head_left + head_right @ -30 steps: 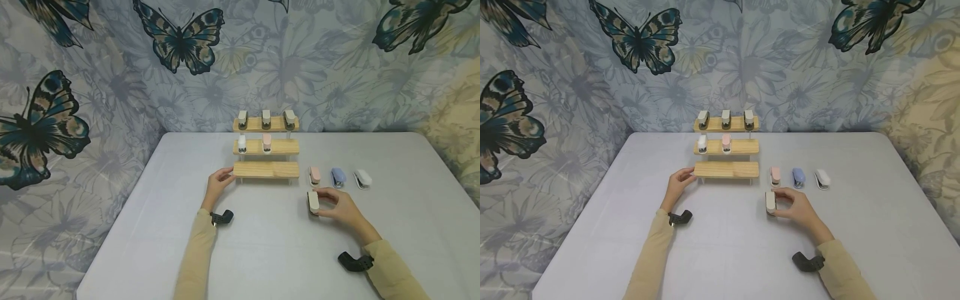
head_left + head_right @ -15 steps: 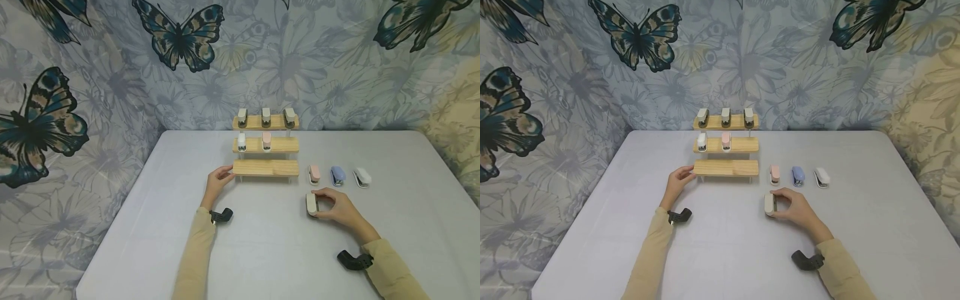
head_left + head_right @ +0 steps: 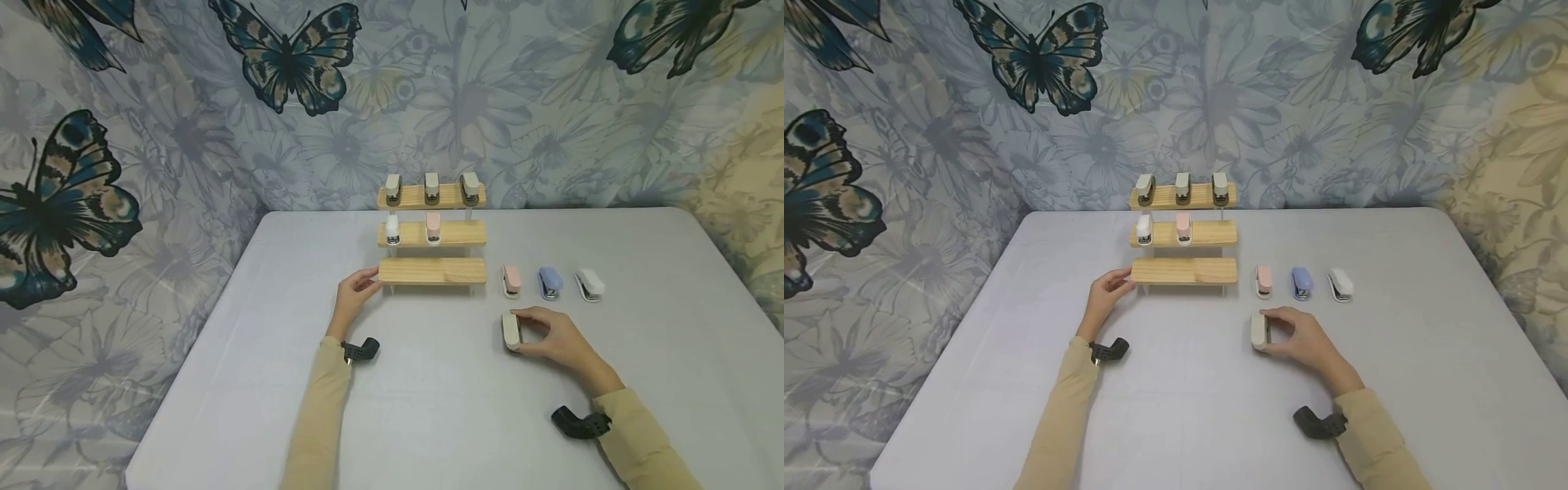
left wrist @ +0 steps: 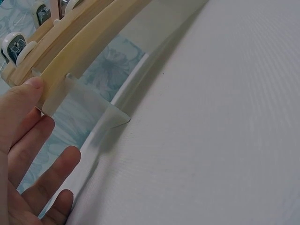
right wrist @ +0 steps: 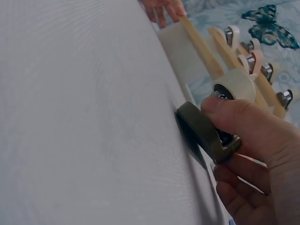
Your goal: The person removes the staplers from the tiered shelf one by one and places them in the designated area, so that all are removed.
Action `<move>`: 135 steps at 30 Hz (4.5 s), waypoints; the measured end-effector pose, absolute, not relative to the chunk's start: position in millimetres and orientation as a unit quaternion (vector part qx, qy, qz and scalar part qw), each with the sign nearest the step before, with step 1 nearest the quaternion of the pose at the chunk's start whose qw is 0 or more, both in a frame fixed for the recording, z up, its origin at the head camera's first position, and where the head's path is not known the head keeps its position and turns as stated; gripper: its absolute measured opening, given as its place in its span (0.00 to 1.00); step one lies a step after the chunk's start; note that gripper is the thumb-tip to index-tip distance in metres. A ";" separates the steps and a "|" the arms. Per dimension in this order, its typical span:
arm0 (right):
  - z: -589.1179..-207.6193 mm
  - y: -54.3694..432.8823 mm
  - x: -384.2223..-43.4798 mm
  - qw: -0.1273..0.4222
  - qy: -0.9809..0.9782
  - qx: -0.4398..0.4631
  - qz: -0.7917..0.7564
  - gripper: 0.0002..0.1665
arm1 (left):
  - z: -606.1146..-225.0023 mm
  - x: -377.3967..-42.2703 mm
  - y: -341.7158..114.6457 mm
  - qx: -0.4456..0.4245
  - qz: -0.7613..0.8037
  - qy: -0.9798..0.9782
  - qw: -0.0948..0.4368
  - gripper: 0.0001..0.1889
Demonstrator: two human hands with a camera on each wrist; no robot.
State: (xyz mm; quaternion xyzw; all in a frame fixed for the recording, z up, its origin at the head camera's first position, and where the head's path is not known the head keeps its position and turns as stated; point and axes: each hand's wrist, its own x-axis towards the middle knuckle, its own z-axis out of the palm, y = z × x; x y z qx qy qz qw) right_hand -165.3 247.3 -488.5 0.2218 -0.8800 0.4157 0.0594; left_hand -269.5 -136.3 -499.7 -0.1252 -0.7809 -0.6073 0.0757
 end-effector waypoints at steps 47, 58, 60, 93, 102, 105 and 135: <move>-484.5 260.0 -157.1 0.066 -0.904 0.225 0.358 0.34 | -496.5 -267.9 -134.8 -0.123 -0.613 -0.779 0.056 0.18; -484.4 259.8 -159.3 0.041 -0.903 0.212 0.372 0.35 | -496.9 -269.0 -137.0 -0.119 -0.611 -0.779 0.071 0.18; -484.1 259.9 -159.2 0.038 -0.903 0.213 0.372 0.35 | -497.3 -269.1 -137.1 -0.122 -0.612 -0.778 0.070 0.18; -478.8 259.1 -156.0 0.016 -0.904 0.215 0.370 0.38 | -473.1 -254.5 -132.8 -0.135 -0.602 -0.784 0.069 0.17; -473.7 258.2 -155.1 -0.021 -0.908 0.199 0.368 0.42 | -477.9 -257.2 -134.0 -0.138 -0.605 -0.781 0.067 0.17; -469.3 258.0 -154.9 -0.055 -0.908 0.193 0.369 0.46 | -473.5 -255.0 -133.2 -0.135 -0.604 -0.783 0.065 0.16; -415.4 250.3 -174.6 -0.045 -0.901 0.168 0.397 0.45 | -470.9 -254.8 -132.0 -0.135 -0.614 -0.776 0.056 0.17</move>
